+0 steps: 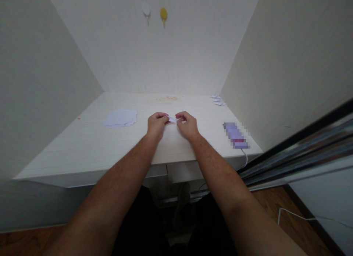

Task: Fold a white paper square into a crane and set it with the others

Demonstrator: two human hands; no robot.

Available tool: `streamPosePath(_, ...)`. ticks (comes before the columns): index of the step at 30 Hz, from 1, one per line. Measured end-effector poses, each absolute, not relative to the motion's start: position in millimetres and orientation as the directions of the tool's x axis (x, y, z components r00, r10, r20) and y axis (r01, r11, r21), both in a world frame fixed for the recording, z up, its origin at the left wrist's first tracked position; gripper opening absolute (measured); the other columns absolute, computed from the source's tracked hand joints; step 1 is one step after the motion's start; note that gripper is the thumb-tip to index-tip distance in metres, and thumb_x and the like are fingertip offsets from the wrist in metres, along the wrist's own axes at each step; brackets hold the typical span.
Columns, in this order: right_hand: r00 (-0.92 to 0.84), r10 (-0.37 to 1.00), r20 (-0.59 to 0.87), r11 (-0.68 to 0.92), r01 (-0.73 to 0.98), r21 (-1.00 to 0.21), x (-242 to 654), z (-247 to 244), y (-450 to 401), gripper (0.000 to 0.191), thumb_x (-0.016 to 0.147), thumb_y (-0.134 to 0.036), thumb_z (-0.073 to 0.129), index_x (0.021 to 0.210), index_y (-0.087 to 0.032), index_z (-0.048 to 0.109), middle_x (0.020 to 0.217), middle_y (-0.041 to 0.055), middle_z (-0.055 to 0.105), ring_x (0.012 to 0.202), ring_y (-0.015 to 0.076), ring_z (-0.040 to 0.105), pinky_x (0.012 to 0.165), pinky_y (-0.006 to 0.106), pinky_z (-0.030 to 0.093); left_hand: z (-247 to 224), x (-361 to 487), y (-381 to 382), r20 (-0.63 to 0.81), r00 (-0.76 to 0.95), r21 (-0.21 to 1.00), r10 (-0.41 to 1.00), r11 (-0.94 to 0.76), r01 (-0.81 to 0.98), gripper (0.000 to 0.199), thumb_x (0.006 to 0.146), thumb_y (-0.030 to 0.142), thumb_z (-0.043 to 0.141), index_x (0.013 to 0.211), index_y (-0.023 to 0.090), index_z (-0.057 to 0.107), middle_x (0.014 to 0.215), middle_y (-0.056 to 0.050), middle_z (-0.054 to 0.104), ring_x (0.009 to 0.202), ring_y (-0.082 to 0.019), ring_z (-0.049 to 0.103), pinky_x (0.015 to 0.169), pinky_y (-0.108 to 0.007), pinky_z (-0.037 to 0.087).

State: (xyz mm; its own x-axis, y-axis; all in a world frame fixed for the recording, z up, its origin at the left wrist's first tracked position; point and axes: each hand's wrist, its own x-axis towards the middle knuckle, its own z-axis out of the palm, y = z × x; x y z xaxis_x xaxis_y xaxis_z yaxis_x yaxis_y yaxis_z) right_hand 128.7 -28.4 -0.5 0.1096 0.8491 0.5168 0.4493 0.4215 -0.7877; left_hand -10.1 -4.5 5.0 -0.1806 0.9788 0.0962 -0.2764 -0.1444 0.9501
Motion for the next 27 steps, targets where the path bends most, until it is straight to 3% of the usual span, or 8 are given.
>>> streamPosePath(7,0.033,0.833,0.553,0.473,0.476,-0.741,126.2,-1.5,-29.9,0.018,0.072,-0.020,0.066,0.090,-0.021,0.065,0.094,0.0011,0.068,0.075,0.0135,0.061,0.079,0.029,0.051,9.9,-9.3,-8.4,0.064,-0.105,0.939,0.992,-0.096,-0.331,0.014,0.054,0.012,0.071,0.065,0.015,0.063,0.071,-0.002,0.062,0.071,-0.014,0.062,0.071,-0.030,0.053)
streamPosePath(13,0.074,0.836,0.544,0.456,0.457,-0.764,126.7,-0.9,-29.9,0.014,0.075,-0.024,0.066,0.089,-0.021,0.066,0.087,0.0002,0.069,0.077,0.0144,0.061,0.078,0.028,0.050,11.5,-10.0,-10.8,0.045,0.010,0.918,0.999,-0.037,-0.394,0.016,0.055,0.014,0.074,0.064,0.015,0.061,0.073,-0.003,0.064,0.076,-0.015,0.064,0.075,-0.032,0.057)
streamPosePath(21,0.030,0.808,0.588,0.507,0.472,-0.721,127.6,-3.9,-29.0,0.010,0.079,-0.020,0.060,0.084,-0.022,0.069,0.088,0.0017,0.070,0.078,0.0152,0.062,0.080,0.030,0.051,9.8,-10.6,-9.3,0.036,0.027,0.919,0.999,-0.023,-0.393,0.015,0.055,0.013,0.075,0.061,0.014,0.061,0.070,-0.003,0.063,0.072,-0.014,0.063,0.075,-0.032,0.058)
streamPosePath(27,0.119,0.834,0.539,0.454,0.409,-0.792,125.5,-4.8,-26.7,0.007,0.078,-0.026,0.066,0.081,-0.022,0.071,0.083,0.0008,0.072,0.074,0.0152,0.064,0.078,0.030,0.053,9.9,-11.9,-8.1,0.017,0.034,0.910,0.999,-0.002,-0.414,0.015,0.055,0.011,0.074,0.061,0.013,0.061,0.071,-0.005,0.063,0.071,-0.015,0.064,0.076,-0.034,0.058)
